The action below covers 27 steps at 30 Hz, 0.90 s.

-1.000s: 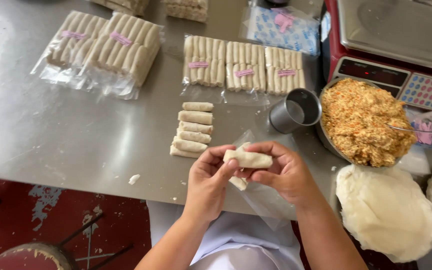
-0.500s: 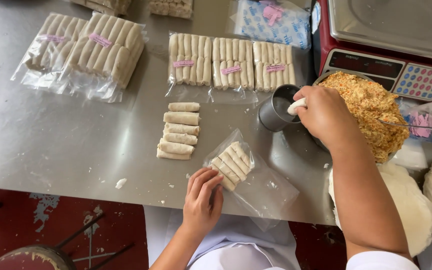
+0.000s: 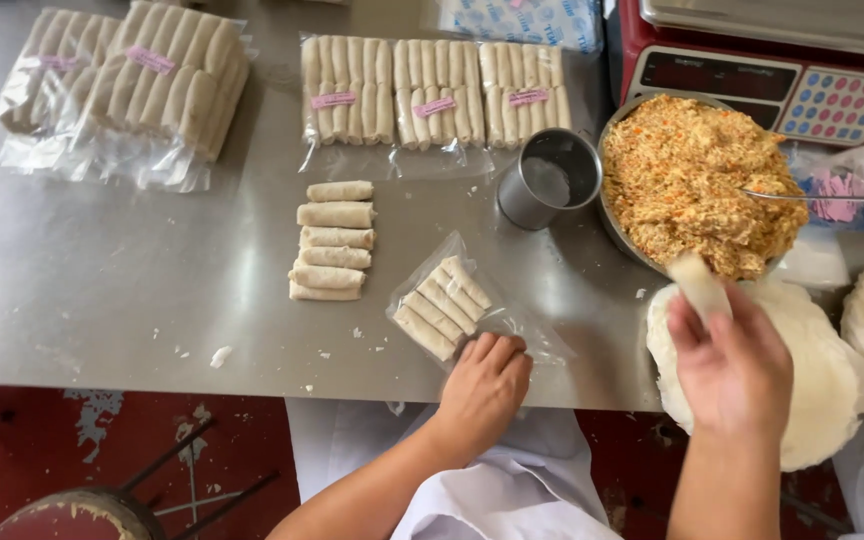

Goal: Rolling spring rolls with wrappers and filling, and packaging finished spring rolls into plastic bags.

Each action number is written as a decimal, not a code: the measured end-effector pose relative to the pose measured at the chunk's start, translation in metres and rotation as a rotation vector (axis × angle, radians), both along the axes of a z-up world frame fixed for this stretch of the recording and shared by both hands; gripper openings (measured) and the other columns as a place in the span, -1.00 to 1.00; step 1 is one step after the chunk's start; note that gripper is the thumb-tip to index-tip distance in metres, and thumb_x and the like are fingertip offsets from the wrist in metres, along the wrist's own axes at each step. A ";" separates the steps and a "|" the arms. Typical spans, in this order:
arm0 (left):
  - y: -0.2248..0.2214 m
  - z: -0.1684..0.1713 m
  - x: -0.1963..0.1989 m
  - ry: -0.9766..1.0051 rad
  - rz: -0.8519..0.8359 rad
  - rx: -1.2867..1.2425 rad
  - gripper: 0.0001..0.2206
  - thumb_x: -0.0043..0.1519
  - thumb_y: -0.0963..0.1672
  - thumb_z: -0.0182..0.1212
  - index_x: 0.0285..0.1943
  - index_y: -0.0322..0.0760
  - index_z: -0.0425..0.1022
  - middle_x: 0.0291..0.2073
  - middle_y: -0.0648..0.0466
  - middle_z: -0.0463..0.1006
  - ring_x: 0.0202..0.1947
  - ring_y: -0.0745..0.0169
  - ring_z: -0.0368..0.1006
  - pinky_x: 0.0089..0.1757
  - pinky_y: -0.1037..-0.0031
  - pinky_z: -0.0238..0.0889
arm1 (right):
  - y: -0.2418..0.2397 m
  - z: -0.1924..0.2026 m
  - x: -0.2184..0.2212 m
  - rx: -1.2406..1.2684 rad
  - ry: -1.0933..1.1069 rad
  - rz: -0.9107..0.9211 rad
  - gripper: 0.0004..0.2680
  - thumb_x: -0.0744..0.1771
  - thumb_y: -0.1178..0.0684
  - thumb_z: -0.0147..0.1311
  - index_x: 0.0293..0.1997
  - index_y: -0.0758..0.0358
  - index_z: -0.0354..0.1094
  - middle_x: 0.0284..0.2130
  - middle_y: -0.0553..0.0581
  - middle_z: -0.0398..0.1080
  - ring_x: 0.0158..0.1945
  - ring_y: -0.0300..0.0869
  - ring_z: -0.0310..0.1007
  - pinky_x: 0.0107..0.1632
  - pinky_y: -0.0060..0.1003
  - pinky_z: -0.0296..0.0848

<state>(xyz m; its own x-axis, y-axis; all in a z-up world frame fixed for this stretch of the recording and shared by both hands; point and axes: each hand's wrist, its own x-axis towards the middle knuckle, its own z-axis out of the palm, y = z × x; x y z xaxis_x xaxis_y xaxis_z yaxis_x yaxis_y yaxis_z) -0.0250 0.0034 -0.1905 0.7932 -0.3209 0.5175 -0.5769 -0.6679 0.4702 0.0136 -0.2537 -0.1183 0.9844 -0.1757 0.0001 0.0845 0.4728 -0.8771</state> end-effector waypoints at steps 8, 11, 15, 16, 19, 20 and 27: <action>0.005 0.052 0.010 0.035 -0.154 -0.455 -0.96 0.31 -0.28 0.08 -0.20 -0.47 0.42 -0.23 -0.13 0.45 -0.30 -0.03 0.32 -0.15 0.33 0.28 | 0.065 -0.050 -0.095 -0.270 0.463 -0.051 -0.69 0.22 0.34 0.13 0.08 0.56 0.39 -0.26 0.54 0.53 -0.25 0.13 0.55 -0.05 -0.12 0.53; 0.004 0.063 0.010 -0.033 -0.228 -0.452 -0.93 0.34 -0.28 0.05 -0.15 -0.53 0.42 -0.21 -0.16 0.47 -0.25 -0.04 0.37 -0.13 0.30 0.29 | 0.094 -0.062 -0.058 -0.390 0.328 0.046 -0.64 0.22 0.34 0.11 0.15 0.54 0.36 -0.07 0.43 0.47 -0.02 0.00 0.49 0.09 -0.26 0.47; 0.021 0.054 0.017 -0.149 0.062 -0.297 -0.83 0.15 -0.23 0.27 -0.10 -0.39 0.52 -0.17 -0.17 0.50 -0.05 -0.20 0.45 -0.06 0.15 0.30 | 0.119 -0.045 -0.004 -0.902 -0.064 0.127 -0.66 0.29 0.27 0.05 0.19 0.14 0.46 -0.39 0.19 0.59 -0.30 -0.24 0.54 -0.17 -0.27 0.54; 0.028 0.047 0.018 -0.153 0.062 -0.297 -0.83 0.15 -0.23 0.27 -0.10 -0.39 0.52 -0.17 -0.17 0.50 -0.05 -0.20 0.45 -0.06 0.15 0.30 | 0.117 -0.046 0.000 -0.902 -0.068 0.125 -0.66 0.29 0.27 0.05 0.19 0.14 0.46 -0.39 0.19 0.59 -0.30 -0.24 0.54 -0.17 -0.27 0.54; 0.040 0.025 0.018 0.108 0.467 -0.006 -0.24 -0.05 -0.07 0.50 0.34 -0.43 0.26 0.29 -0.35 0.26 0.30 -0.35 0.16 0.11 0.01 0.03 | 0.103 -0.045 0.005 -1.335 -0.225 -0.071 -0.81 0.26 0.20 0.21 -0.07 0.12 0.57 -0.31 0.18 0.59 -0.20 0.07 0.59 -0.14 -0.10 0.54; 0.041 0.020 0.018 0.134 0.451 -0.020 -0.26 -0.05 -0.09 0.48 0.33 -0.42 0.25 0.29 -0.32 0.25 0.28 -0.31 0.17 0.12 0.02 0.03 | 0.095 -0.042 0.004 -1.366 -0.131 -0.128 -0.89 0.25 0.14 0.30 -0.20 0.14 0.54 -0.39 0.13 0.56 -0.30 -0.01 0.58 -0.22 -0.18 0.54; 0.093 0.016 0.037 0.244 0.093 0.227 -0.45 -0.02 -0.09 0.23 0.24 -0.07 0.37 0.38 -0.01 0.24 0.40 -0.06 0.09 0.15 0.08 -0.02 | 0.092 -0.066 -0.020 -1.270 0.098 0.123 -0.76 0.20 0.14 0.33 -0.17 0.16 0.32 -0.48 0.15 0.42 -0.37 0.10 0.55 -0.31 -0.06 0.52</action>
<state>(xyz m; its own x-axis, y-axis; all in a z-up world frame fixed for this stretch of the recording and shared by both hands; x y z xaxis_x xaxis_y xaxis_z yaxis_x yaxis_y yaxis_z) 0.0117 0.0963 -0.1740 0.9161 -0.3264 0.2331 -0.3975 -0.8158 0.4201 -0.0062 -0.1616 -0.1844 0.9995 -0.0139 0.0274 0.0100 -0.6974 -0.7166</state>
